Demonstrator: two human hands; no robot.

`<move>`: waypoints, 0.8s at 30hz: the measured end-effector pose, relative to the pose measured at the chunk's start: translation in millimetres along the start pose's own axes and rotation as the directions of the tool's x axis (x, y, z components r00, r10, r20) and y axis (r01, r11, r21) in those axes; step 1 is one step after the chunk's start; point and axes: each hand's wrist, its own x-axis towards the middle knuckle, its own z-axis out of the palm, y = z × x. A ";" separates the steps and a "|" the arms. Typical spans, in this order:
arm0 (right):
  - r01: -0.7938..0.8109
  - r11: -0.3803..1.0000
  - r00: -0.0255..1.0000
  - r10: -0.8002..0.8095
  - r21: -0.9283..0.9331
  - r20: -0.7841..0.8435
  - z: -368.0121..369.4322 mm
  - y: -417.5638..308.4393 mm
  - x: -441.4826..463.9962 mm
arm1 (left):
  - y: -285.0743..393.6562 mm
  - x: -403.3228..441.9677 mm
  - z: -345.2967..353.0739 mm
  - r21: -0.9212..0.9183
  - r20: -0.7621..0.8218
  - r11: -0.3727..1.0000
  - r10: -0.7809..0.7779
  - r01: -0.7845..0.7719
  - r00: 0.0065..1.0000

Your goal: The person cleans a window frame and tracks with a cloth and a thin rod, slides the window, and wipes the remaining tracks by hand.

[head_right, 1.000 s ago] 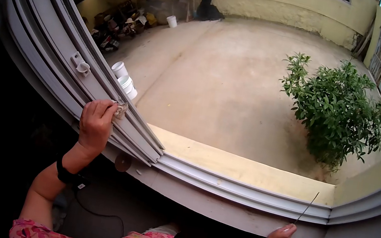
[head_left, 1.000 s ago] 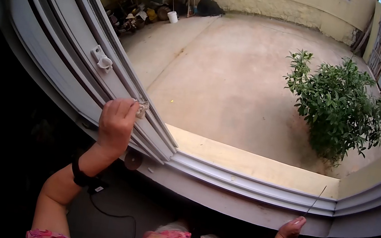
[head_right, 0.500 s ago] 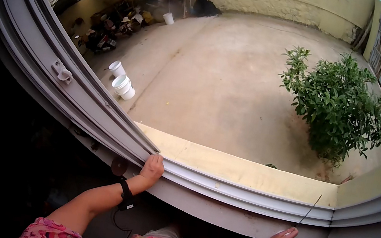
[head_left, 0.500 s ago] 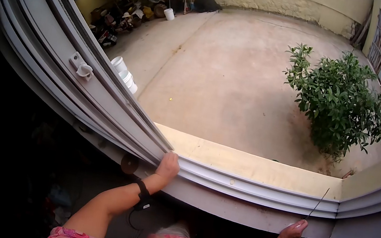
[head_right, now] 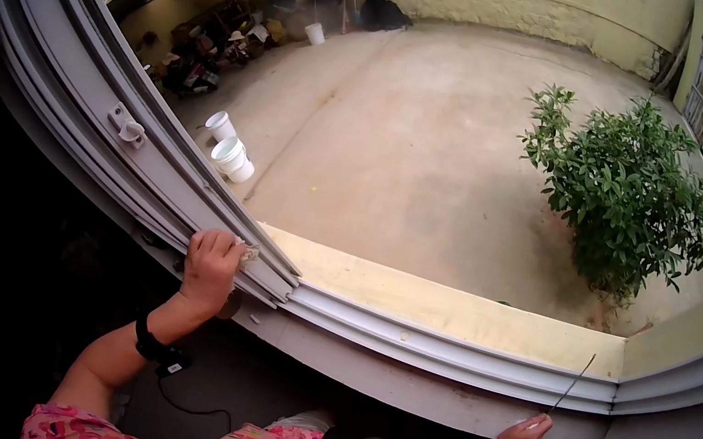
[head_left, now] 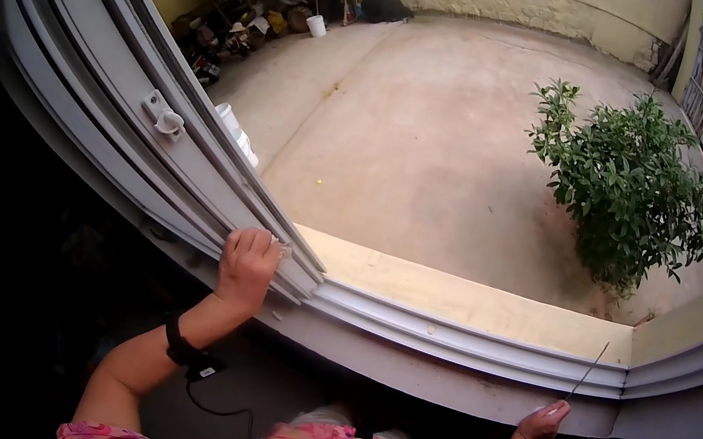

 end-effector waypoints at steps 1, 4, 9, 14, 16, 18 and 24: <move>-0.001 1.000 1.000 0.001 0.004 0.003 0.9 1.0 -1.1 | -0.4 -0.2 -1.8 0.054 -0.006 0.998 0.013 -0.013 1.000; 0.012 1.000 1.000 -0.012 0.027 -0.023 3.8 5.5 2.2 | 13.7 -16.3 20.3 0.098 0.104 0.993 0.056 -0.066 0.993; 0.009 1.000 0.999 -0.008 0.023 -0.041 12.5 5.1 1.1 | 60.2 -67.1 118.0 0.043 0.303 0.979 0.175 -0.197 0.937; 0.004 0.999 0.999 -0.003 0.045 -0.037 20.7 15.4 1.3 | 57.2 -67.4 125.3 0.006 0.251 0.990 0.133 -0.139 0.959; 0.013 0.998 0.999 -0.010 0.064 -0.042 29.5 17.4 3.8 | 40.3 -51.0 102.5 -0.008 0.176 0.996 0.089 -0.090 0.980; 0.017 0.999 0.999 -0.015 0.040 -0.046 34.1 21.7 3.3 | 16.6 -22.4 41.8 0.040 0.133 0.994 0.091 -0.097 0.987; -0.021 1.000 0.999 0.021 0.007 -0.049 28.3 7.8 7.2 | -42.9 33.6 -83.7 0.211 -0.150 0.975 -0.041 0.072 0.988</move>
